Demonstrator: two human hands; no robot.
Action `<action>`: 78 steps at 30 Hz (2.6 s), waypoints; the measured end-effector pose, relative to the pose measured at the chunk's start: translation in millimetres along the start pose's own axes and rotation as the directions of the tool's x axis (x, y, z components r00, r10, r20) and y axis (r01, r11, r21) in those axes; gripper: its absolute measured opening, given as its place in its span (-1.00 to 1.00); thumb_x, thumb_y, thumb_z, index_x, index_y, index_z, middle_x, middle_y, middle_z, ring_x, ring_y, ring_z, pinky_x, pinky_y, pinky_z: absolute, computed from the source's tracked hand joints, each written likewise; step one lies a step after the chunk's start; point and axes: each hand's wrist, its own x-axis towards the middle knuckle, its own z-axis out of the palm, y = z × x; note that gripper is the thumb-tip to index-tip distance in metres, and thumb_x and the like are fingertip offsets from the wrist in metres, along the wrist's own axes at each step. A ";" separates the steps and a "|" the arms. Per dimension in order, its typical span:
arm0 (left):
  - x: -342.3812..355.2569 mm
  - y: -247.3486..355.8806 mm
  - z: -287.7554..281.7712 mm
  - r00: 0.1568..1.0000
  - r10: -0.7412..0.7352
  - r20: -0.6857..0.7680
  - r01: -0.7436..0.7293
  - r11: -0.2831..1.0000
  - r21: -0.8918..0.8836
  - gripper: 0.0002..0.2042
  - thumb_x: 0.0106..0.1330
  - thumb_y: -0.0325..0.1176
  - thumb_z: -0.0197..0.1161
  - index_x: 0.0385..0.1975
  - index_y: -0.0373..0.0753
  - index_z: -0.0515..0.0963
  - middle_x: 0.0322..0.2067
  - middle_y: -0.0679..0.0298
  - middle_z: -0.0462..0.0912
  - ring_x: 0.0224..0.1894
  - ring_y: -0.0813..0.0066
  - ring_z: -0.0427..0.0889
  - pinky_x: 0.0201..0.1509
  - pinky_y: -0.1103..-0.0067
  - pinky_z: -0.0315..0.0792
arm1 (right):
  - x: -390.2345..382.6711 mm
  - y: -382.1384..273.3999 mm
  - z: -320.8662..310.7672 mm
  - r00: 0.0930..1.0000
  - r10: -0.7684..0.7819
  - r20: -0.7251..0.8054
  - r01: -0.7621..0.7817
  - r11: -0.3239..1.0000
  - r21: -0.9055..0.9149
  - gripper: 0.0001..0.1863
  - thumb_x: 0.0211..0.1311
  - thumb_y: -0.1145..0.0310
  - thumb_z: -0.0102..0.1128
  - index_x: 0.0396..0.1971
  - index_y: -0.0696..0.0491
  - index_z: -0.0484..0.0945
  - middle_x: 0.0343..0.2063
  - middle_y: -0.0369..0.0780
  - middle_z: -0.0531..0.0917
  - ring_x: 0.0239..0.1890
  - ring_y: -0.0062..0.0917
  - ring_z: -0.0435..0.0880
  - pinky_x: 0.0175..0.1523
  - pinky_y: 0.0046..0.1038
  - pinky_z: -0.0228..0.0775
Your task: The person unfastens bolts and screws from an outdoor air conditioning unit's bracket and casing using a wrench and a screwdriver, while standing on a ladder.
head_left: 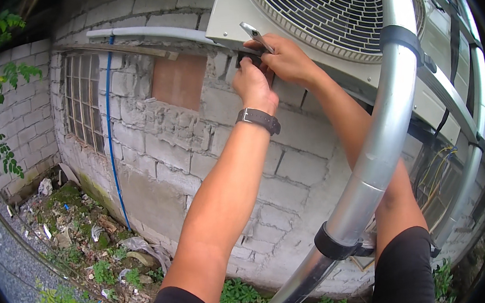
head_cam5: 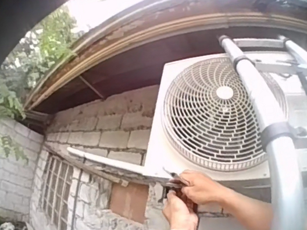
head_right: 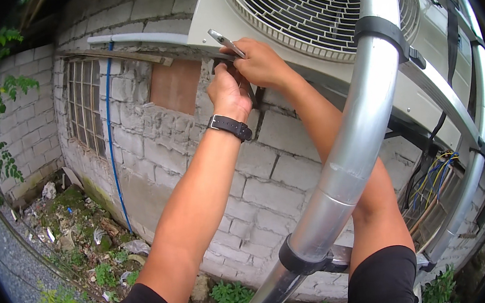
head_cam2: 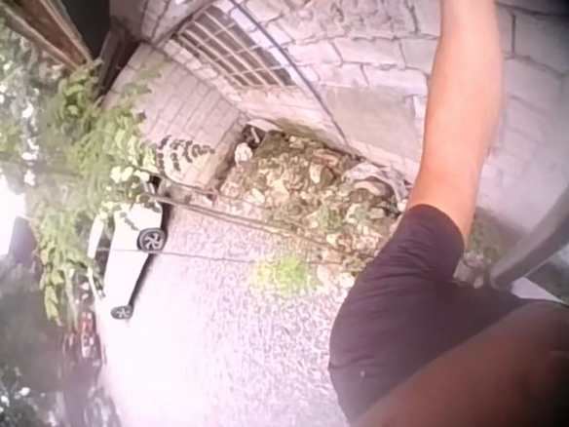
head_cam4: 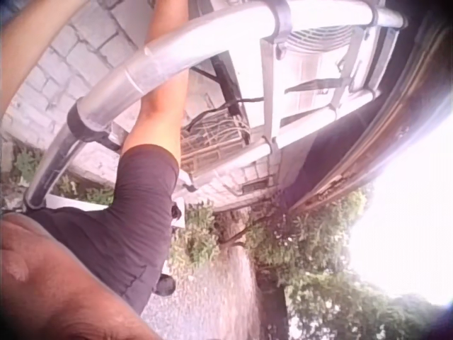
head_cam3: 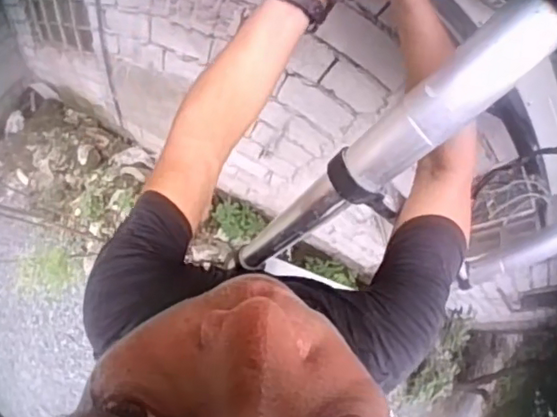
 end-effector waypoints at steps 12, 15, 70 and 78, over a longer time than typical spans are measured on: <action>17.4 -16.7 6.9 0.992 0.122 0.040 -0.124 0.992 0.032 -0.67 0.54 -0.30 -0.16 0.01 -0.36 0.51 0.02 0.08 0.58 0.04 0.31 0.64 0.00 0.38 0.60 | 3.7 -4.0 -5.5 0.999 -0.050 -0.002 0.048 0.982 -0.180 -0.51 0.18 0.60 -0.04 0.12 0.09 0.62 -0.01 -0.17 0.65 0.04 -0.40 0.63 0.17 -0.41 0.44; 13.8 -11.4 7.9 0.988 0.112 0.106 -0.107 0.993 -0.044 -0.68 0.56 -0.28 -0.12 0.02 -0.35 0.51 0.02 0.12 0.58 0.03 0.32 0.64 0.02 0.40 0.59 | 5.5 1.0 -4.0 0.999 -0.030 0.045 0.032 0.999 -0.043 -0.52 0.20 0.59 -0.02 0.12 0.09 0.62 -0.01 -0.15 0.65 0.03 -0.38 0.64 0.16 -0.41 0.44; 12.8 -12.7 -0.8 0.996 0.003 0.091 0.005 0.996 -0.089 -0.65 0.60 -0.18 -0.25 0.12 -0.19 0.43 0.09 0.19 0.53 0.17 0.32 0.52 0.26 0.24 0.43 | 4.8 8.6 -4.6 0.998 0.035 0.057 -0.037 0.999 0.037 -0.55 0.15 0.52 0.04 0.07 0.09 0.64 -0.02 -0.11 0.62 0.07 -0.37 0.59 0.20 -0.38 0.41; 19.1 -4.9 -2.2 0.978 -0.008 0.211 0.030 0.994 -0.103 -0.63 0.62 -0.15 -0.26 0.15 -0.16 0.43 0.10 0.20 0.53 0.19 0.28 0.51 0.28 0.25 0.41 | 7.4 0.5 -2.6 0.997 0.060 0.055 -0.064 0.995 0.070 -0.54 0.15 0.52 0.04 0.08 0.09 0.63 0.00 -0.10 0.61 0.06 -0.36 0.59 0.20 -0.37 0.40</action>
